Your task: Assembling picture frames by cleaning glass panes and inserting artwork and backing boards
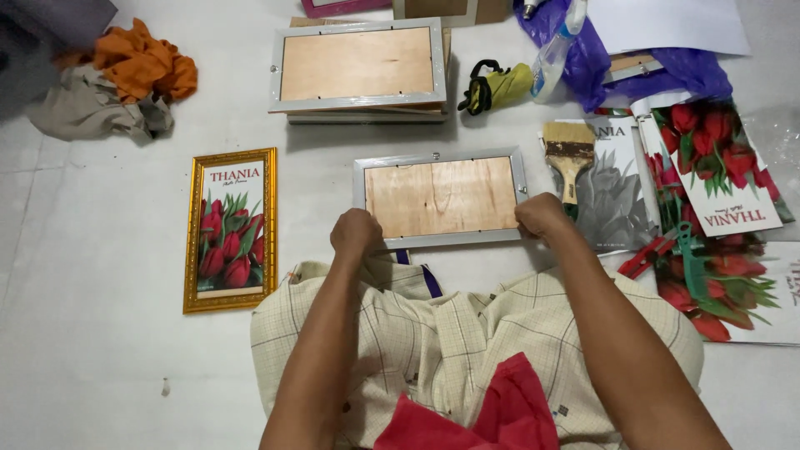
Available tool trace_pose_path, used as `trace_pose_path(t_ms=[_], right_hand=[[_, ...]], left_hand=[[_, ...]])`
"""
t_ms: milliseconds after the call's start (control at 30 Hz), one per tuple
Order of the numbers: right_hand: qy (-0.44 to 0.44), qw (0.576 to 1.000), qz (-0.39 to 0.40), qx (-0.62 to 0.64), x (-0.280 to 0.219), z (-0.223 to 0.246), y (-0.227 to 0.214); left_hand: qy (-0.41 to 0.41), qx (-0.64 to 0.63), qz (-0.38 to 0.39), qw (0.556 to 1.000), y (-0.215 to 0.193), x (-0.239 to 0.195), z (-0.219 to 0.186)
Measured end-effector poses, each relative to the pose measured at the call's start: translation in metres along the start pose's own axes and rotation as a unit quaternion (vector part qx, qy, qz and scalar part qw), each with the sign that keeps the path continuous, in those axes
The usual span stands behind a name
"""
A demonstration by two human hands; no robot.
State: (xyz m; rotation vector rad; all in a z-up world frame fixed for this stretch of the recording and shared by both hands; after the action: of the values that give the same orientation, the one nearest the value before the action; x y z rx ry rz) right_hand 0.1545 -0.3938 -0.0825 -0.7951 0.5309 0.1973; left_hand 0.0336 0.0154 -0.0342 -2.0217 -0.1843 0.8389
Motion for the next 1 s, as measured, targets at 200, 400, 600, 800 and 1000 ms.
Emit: trace_pose_path(t_ms=[200,400,600,800,1000], right_hand=[[0.024,0.993,0.005,0.116,0.001,-0.004,-0.004],[0.020,0.982,-0.015,0.188,0.030,-0.023,0.008],[0.060,0.971,0.013,0.230,-0.003,-0.002,-0.002],[0.068,0.965,0.028,0.250,-0.010,0.001,-0.004],[0.079,0.956,0.037,0.280,-0.032,0.015,-0.012]], left_hand=[[0.002,-0.062,0.044,0.997,-0.017,-0.021,-0.011],[-0.012,-0.074,0.033,0.997,-0.012,-0.006,-0.002],[-0.014,-0.067,0.055,0.996,-0.016,-0.009,-0.005],[-0.021,-0.069,0.057,0.996,-0.021,-0.016,-0.009],[-0.011,-0.059,0.056,0.997,-0.023,-0.022,-0.013]])
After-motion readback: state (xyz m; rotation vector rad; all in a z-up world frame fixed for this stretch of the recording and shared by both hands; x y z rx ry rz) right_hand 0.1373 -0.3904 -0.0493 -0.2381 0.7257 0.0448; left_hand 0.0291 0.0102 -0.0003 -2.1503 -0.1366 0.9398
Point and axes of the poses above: each hand's wrist, its own x-axis towards the middle knuckle, its own y-axis out of the palm, z = x × y, the point moved 7 cm from there along x, towards the middle knuckle, and after that the axes turned 5 degrees about z, right-handed, at the moved point
